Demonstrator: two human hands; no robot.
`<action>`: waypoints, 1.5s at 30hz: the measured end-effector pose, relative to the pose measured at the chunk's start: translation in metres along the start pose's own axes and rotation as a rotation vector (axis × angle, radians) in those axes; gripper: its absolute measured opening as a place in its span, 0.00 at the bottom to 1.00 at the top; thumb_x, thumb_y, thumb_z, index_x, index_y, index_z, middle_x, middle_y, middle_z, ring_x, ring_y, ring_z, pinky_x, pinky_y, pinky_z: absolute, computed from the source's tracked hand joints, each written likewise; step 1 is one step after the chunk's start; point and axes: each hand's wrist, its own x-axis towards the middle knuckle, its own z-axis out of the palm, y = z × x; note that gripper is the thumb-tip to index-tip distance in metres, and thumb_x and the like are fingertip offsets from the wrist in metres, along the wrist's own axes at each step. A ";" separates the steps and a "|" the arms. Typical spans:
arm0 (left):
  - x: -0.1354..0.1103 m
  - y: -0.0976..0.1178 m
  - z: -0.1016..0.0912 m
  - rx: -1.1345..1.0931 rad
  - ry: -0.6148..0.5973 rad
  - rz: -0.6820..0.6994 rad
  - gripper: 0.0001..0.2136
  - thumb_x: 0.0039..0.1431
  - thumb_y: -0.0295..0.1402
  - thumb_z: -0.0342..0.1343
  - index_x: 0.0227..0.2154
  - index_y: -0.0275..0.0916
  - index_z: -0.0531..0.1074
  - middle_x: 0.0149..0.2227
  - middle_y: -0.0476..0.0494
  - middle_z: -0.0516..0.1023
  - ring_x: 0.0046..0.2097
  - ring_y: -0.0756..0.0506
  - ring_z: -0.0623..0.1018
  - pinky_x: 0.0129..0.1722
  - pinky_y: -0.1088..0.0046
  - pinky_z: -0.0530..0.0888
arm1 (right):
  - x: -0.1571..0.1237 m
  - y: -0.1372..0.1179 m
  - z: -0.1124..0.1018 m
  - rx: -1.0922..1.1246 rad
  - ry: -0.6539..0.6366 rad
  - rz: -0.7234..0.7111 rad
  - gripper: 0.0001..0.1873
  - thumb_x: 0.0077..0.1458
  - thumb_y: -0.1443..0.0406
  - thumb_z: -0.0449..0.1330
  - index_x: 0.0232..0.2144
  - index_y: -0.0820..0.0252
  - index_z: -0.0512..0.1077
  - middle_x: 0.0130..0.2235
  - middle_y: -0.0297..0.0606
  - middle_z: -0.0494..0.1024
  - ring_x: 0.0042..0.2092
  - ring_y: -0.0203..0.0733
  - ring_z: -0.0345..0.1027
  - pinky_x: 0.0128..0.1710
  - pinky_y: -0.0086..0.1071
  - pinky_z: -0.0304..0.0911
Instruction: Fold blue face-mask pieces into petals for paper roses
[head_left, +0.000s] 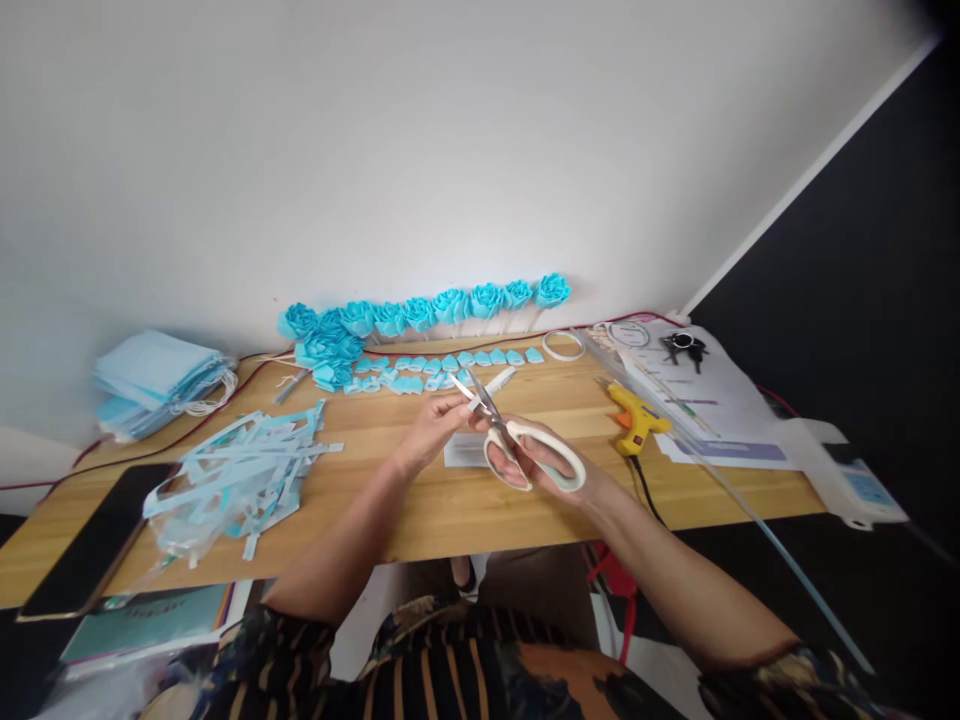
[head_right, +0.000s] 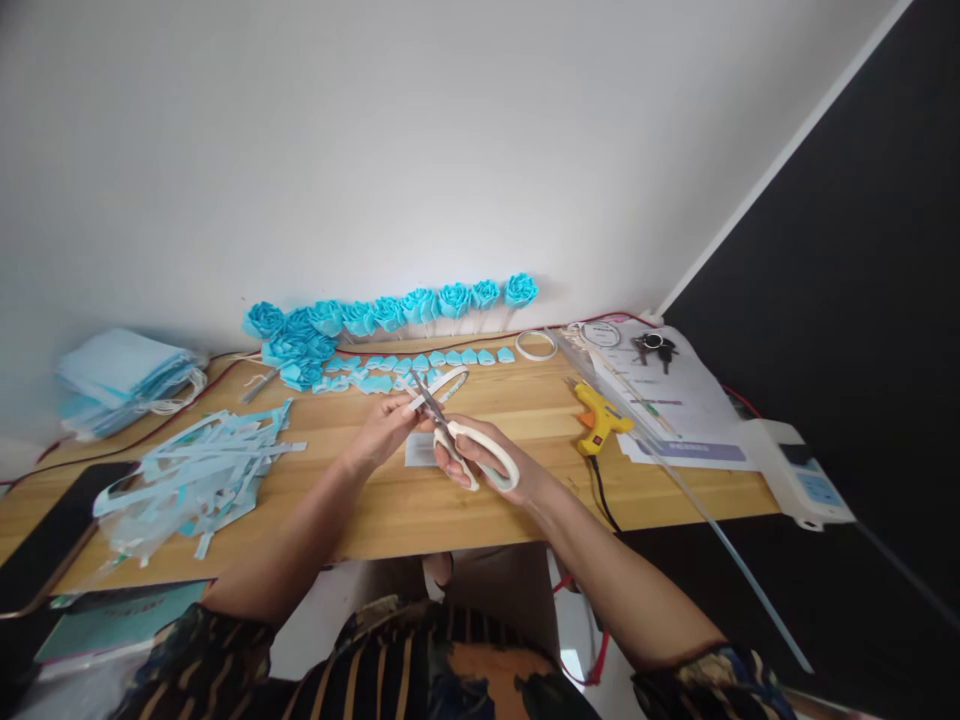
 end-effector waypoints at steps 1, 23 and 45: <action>0.000 0.000 0.000 0.004 -0.003 -0.005 0.23 0.50 0.54 0.63 0.29 0.35 0.81 0.32 0.42 0.80 0.37 0.45 0.76 0.44 0.67 0.70 | 0.000 0.000 0.000 0.005 0.008 0.003 0.27 0.57 0.47 0.61 0.50 0.59 0.69 0.29 0.32 0.67 0.25 0.31 0.54 0.21 0.27 0.49; 0.004 0.007 0.007 -0.050 0.141 0.079 0.20 0.51 0.50 0.65 0.21 0.35 0.77 0.22 0.47 0.72 0.27 0.50 0.69 0.31 0.70 0.67 | -0.008 0.001 0.032 -0.308 -0.131 0.140 0.22 0.55 0.55 0.66 0.49 0.58 0.70 0.34 0.32 0.68 0.31 0.30 0.59 0.30 0.25 0.56; -0.003 -0.001 0.004 0.039 0.028 0.040 0.24 0.52 0.54 0.61 0.19 0.36 0.73 0.27 0.45 0.75 0.32 0.48 0.72 0.36 0.70 0.67 | -0.020 -0.008 -0.002 -0.069 0.076 0.070 0.31 0.50 0.46 0.67 0.46 0.63 0.70 0.27 0.31 0.68 0.22 0.28 0.54 0.18 0.24 0.50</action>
